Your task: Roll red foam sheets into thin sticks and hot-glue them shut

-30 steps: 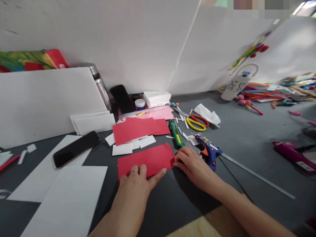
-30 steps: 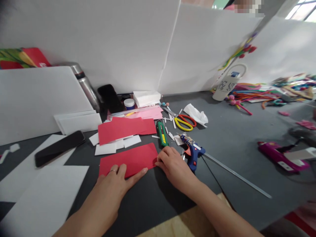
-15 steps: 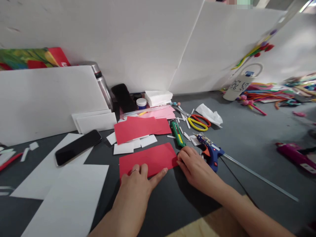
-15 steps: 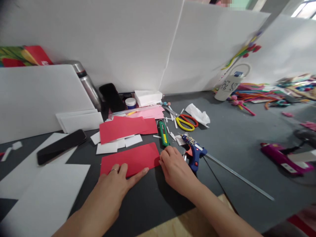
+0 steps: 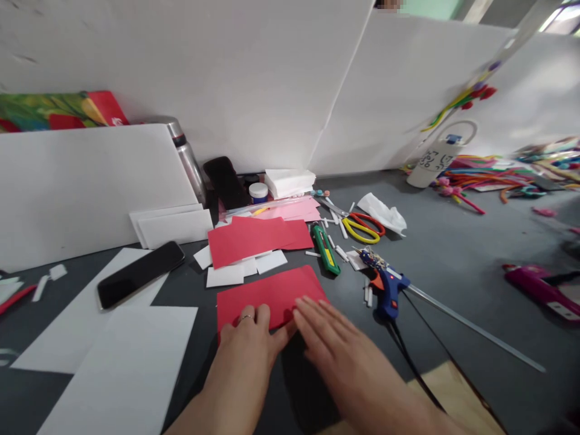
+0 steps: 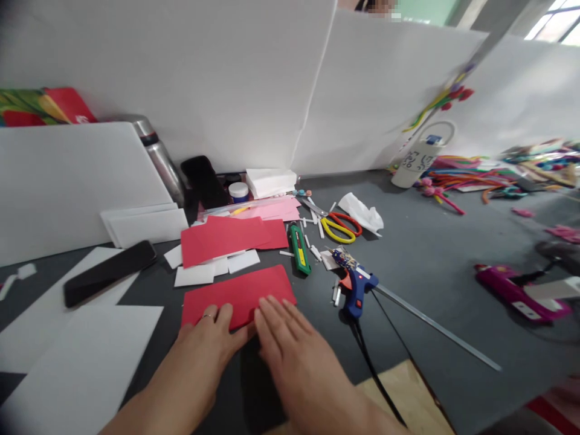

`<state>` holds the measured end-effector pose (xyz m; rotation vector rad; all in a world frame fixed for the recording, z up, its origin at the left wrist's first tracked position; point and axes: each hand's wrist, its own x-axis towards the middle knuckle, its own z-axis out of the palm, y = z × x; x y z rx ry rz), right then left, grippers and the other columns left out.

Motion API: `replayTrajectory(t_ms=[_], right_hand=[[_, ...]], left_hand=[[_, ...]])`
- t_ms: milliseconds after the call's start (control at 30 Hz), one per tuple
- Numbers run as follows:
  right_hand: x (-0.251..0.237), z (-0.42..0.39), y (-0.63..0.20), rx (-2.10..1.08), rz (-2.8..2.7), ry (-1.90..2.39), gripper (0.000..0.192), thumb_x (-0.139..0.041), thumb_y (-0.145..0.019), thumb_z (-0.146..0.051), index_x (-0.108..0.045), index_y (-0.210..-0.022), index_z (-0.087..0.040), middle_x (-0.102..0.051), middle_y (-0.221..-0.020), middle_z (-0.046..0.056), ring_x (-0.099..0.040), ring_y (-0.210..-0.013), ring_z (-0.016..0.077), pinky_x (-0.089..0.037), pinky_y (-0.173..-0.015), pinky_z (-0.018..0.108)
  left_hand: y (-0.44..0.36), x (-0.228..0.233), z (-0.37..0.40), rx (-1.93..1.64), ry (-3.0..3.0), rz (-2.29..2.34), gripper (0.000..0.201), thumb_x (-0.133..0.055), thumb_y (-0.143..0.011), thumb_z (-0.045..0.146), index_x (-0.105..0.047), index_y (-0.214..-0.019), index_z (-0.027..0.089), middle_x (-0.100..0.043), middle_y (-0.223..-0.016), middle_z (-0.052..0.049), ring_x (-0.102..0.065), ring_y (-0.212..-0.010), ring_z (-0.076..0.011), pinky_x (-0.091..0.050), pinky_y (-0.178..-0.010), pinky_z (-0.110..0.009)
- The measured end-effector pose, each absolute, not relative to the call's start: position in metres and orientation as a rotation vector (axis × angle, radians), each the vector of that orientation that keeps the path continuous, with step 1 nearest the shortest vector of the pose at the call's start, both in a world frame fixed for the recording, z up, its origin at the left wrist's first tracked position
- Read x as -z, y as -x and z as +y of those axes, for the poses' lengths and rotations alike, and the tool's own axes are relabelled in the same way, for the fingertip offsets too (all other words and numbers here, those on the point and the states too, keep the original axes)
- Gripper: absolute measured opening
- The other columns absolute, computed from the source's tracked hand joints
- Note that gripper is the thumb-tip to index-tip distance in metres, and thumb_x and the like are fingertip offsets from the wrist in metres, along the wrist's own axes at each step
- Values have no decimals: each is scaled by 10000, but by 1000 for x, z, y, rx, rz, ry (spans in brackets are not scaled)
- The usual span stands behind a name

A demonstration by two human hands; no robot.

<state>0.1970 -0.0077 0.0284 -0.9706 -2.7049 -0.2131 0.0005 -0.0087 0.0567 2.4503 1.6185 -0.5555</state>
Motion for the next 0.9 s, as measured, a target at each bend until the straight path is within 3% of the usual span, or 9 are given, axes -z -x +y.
replayTrajectory(t_ms=[100,367,700,900], right_hand=[[-16,-22,-187,224,-2684,971,555,-482,-997,-407,-485,-1407,-32,-528,-1454,177,-434,-1375,298,-368,-1120,447],[-5,-22,-191,213,-2699,1038,737,-512,-956,-563,-453,-1433,-4,-460,-1499,214,-416,-1401,307,-345,-1134,447],[-12,-21,-194,141,-2735,1078,751,-485,-953,-596,-478,-1422,-8,-462,-1492,217,-449,-1384,304,-415,-1098,445],[-11,-20,-202,80,-2748,1100,769,-615,-911,-484,-401,-1476,-9,-394,-1534,222,-380,-1427,320,-418,-1110,488]], left_hand=[[0,-55,-9,521,-2429,1633,716,-621,-780,75,-478,-1412,379,-567,-1169,-138,-591,-1035,-357,-562,-727,-488],[-7,-68,-7,549,-2415,1641,801,-605,-773,36,-427,-1457,411,-596,-1113,-142,-625,-1002,-368,-576,-687,-486],[-8,-70,-8,555,-2406,1660,868,-607,-760,24,-373,-1484,443,-595,-1148,-142,-623,-1031,-362,-573,-723,-490],[-4,-65,-9,579,-2418,1638,978,-647,-738,60,-241,-1520,484,-573,-1154,-126,-610,-1027,-353,-561,-727,-471]])
